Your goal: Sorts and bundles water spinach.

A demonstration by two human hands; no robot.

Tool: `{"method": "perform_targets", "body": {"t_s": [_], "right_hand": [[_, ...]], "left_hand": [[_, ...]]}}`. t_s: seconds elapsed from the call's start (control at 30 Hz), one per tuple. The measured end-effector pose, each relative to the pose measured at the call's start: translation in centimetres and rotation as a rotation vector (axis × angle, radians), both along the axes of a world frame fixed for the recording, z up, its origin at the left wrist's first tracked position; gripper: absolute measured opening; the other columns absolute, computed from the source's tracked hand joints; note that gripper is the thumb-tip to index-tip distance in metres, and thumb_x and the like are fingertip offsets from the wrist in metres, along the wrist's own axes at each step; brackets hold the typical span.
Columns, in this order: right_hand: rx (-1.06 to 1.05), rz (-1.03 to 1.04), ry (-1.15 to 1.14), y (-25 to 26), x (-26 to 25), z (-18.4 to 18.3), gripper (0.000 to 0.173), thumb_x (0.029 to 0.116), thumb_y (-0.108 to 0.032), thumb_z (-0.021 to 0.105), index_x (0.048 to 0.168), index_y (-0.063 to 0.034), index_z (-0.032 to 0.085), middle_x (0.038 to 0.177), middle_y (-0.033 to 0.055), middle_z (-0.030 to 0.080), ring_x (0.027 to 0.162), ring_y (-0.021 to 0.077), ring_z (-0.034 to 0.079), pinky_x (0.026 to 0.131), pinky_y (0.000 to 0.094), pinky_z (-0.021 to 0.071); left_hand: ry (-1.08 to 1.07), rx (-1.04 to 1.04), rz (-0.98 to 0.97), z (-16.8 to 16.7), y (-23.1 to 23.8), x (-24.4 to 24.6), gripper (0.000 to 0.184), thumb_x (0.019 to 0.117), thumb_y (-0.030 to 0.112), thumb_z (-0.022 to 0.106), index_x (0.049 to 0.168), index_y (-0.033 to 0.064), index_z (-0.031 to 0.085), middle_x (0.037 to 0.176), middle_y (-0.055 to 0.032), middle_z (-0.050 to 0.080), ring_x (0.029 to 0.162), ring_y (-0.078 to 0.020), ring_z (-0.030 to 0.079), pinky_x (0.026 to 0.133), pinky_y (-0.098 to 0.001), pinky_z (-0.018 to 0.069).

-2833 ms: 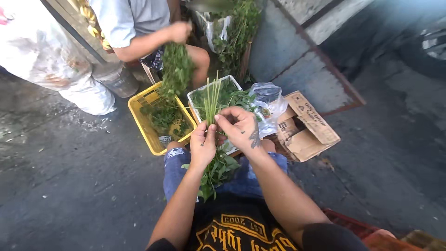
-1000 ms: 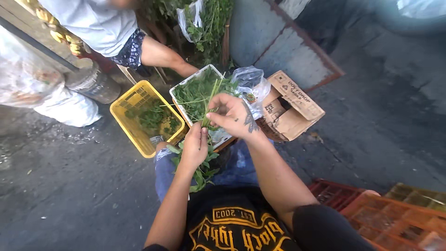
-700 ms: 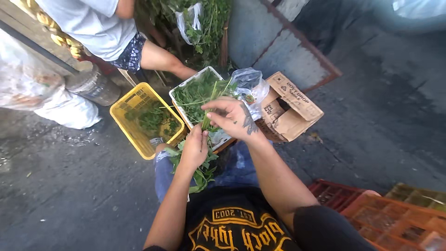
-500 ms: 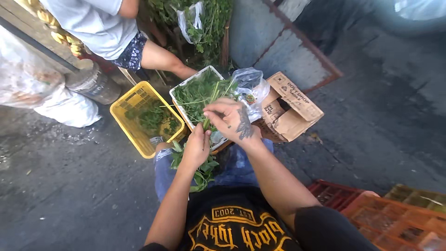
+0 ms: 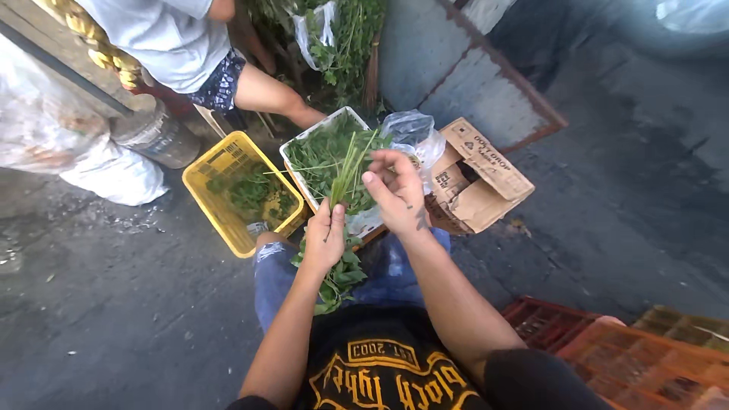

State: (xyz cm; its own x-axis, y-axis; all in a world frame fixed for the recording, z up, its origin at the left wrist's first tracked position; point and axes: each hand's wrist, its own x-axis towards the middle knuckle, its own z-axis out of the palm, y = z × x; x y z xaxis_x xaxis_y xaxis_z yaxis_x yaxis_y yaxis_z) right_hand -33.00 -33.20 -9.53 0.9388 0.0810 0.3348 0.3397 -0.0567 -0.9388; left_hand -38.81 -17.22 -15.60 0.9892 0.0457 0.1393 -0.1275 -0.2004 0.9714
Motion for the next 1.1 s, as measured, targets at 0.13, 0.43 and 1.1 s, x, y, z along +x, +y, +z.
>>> {"method": "perform_targets", "body": {"t_s": [0.13,0.43,1.1], "right_hand": [[0.04,0.322,0.116,-0.3,0.8,1.2,0.048,0.1008,-0.028,0.058,0.145,-0.0107,0.048,0.114,0.0062,0.067,0.079,0.0137,0.064,0.061,0.0275,0.0559],[-0.481,0.164,-0.388,-4.5,5.0,9.4,0.094,0.0987,-0.075,0.03,0.149,0.0022,0.045,0.15,0.0167,0.053,0.139,0.0256,0.05,0.116,0.047,0.0442],[-0.594,0.442,-0.399,-4.7,3.8,8.4,0.099,0.0975,-0.077,0.008,0.152,-0.0059,0.048,0.16,0.0076,0.045,0.153,0.0268,0.033,0.127,0.0579,0.023]], "left_hand": [[0.03,-0.074,-0.059,-0.3,-0.5,0.1,0.036,0.1114,0.034,0.038,0.116,0.0103,0.064,0.065,0.0028,0.047,0.051,-0.0093,0.045,0.048,-0.0269,0.0419],[-0.01,0.014,-0.357,-0.5,1.4,0.9,0.033,0.1107,0.034,0.043,0.108,0.0053,0.06,0.074,-0.0004,0.055,0.061,-0.0098,0.054,0.057,-0.028,0.0501],[0.014,0.002,-0.606,2.2,-1.1,4.0,0.039,0.111,0.036,0.041,0.108,0.0017,0.059,0.073,0.003,0.051,0.062,-0.0052,0.05,0.058,-0.024,0.047]]}}
